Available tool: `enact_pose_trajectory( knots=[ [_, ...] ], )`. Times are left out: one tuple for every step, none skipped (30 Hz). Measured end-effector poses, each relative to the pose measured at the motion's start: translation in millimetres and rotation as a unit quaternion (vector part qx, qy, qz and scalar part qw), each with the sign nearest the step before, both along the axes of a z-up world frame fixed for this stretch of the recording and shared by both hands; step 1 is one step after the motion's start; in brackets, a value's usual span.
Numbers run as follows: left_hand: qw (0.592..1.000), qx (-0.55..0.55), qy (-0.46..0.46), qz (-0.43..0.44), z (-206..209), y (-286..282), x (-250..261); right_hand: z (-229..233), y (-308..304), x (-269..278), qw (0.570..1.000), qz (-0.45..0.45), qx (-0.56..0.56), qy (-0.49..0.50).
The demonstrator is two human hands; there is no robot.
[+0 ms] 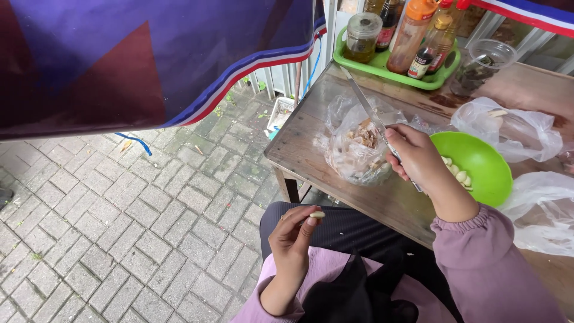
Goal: The person peels garlic cloves one by one using a knife, placing the peeled cloves into a green bowl. After finishing the peeling, the person moves to a gas stove and stirs a red sauce in a pot with a wooden spatula.
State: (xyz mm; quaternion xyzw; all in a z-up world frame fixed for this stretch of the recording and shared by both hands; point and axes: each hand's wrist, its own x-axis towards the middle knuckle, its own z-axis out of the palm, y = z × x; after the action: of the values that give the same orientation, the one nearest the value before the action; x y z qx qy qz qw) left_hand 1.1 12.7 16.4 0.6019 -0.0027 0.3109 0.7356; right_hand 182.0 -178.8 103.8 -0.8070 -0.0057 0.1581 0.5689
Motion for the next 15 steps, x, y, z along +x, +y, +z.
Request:
enact_pose_trajectory(
  knots=[
    [1.0,0.0,-0.001,0.0,-0.6,0.5,0.3,-2.9,-0.7,2.0,1.0,0.0,0.0,-0.001],
    [1.0,-0.001,0.0,-0.001,-1.0,0.9,0.4,-5.6,-1.4,3.7,1.0,-0.001,0.001,0.002],
    [1.0,-0.002,0.0,-0.001,-0.9,1.3,1.2,-7.0,-1.8,6.3,1.0,-0.001,0.001,0.004],
    [1.0,-0.003,-0.003,0.0,-0.6,0.9,2.2,-3.2,-1.6,5.3,1.0,-0.001,0.001,0.001],
    [1.0,-0.011,-0.001,-0.007,-0.9,0.5,2.6,-0.3,-1.3,3.9,1.0,0.008,-0.014,-0.001],
    [1.0,-0.019,0.001,-0.014,-1.1,0.4,2.9,2.6,-0.8,2.3,0.999,0.016,-0.029,-0.003],
    [1.0,-0.019,-0.002,-0.013,-1.5,0.3,3.3,2.4,-1.9,3.0,0.999,0.017,-0.029,-0.006],
    [1.0,-0.026,0.002,-0.017,-1.8,0.2,3.7,2.2,-3.0,3.7,0.999,0.027,-0.037,-0.006],
    [0.999,-0.032,0.005,-0.022,-2.9,-0.1,5.7,1.5,-4.5,5.7,0.998,0.036,-0.044,-0.007],
    [0.999,-0.033,0.002,-0.021,-3.7,-2.0,3.8,0.7,-6.3,3.5,0.998,0.037,-0.045,-0.011],
    [0.999,-0.032,0.003,-0.021,-2.9,-1.6,4.5,1.9,-6.2,3.3,0.998,0.028,-0.047,-0.002],
    [0.999,-0.031,0.005,-0.021,-2.0,-1.0,5.0,3.2,-5.8,3.0,0.999,0.018,-0.049,0.006],
    [0.999,-0.031,0.002,-0.019,-2.8,-1.5,3.8,3.2,-6.4,2.6,0.999,0.02,-0.049,0.003],
    [0.999,-0.041,0.004,-0.023,-3.7,-1.7,2.5,3.0,-6.8,2.2,0.998,0.025,-0.06,0.006],
    [0.998,-0.052,0.001,-0.029,-3.9,-2.1,4.5,5.3,-7.6,3.9,0.997,0.028,-0.072,0.004]
  ],
)
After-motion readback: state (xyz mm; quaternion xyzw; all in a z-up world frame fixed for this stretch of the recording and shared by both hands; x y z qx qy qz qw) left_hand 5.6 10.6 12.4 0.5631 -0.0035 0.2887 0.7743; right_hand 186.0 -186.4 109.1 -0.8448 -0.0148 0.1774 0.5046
